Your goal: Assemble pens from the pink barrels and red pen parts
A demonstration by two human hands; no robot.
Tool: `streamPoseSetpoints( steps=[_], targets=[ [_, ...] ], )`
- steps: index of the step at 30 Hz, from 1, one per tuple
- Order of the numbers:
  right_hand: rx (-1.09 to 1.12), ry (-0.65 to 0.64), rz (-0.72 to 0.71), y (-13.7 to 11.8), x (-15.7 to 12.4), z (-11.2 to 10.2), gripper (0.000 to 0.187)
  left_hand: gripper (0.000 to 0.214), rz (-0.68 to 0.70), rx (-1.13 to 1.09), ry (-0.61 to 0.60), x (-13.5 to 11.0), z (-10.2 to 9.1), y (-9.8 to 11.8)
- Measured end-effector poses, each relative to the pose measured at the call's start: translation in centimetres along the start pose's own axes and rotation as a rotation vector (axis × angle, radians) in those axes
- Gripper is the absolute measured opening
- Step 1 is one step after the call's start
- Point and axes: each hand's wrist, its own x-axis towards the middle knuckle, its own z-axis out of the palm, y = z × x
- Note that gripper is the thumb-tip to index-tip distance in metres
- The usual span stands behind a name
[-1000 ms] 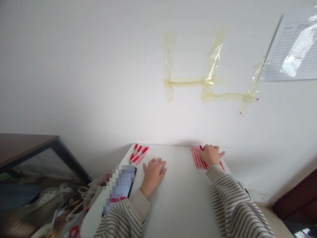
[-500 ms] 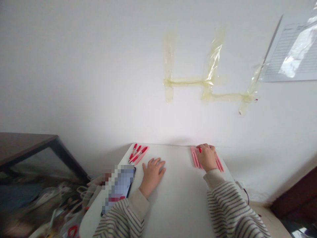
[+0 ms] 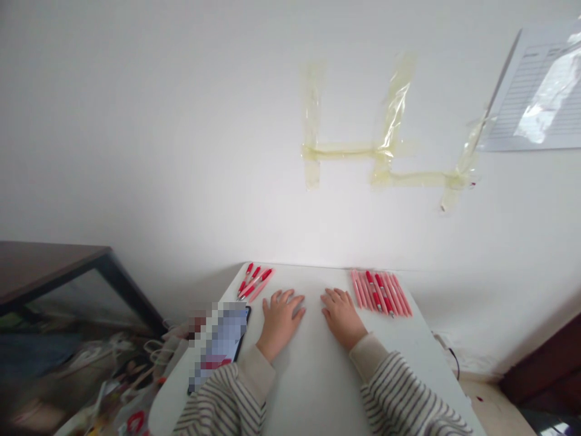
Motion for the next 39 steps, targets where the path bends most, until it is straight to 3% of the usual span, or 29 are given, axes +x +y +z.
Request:
streamPoseSetpoints(
  steps=[15,24,39],
  targets=[
    [0.084,-0.066,0.042,0.6,-0.5,0.0,0.039,0.045,-0.03,0.061,0.098,0.1,-0.6,0.0],
    [0.101,-0.076,0.036,0.8,-0.6,-0.2,0.041,0.051,-0.339,0.33,0.254,0.5,-1.8,-1.0],
    [0.106,-0.077,0.035,0.9,-0.6,-0.3,0.041,0.037,-0.328,0.34,0.229,0.6,-2.2,-1.1]
  ],
)
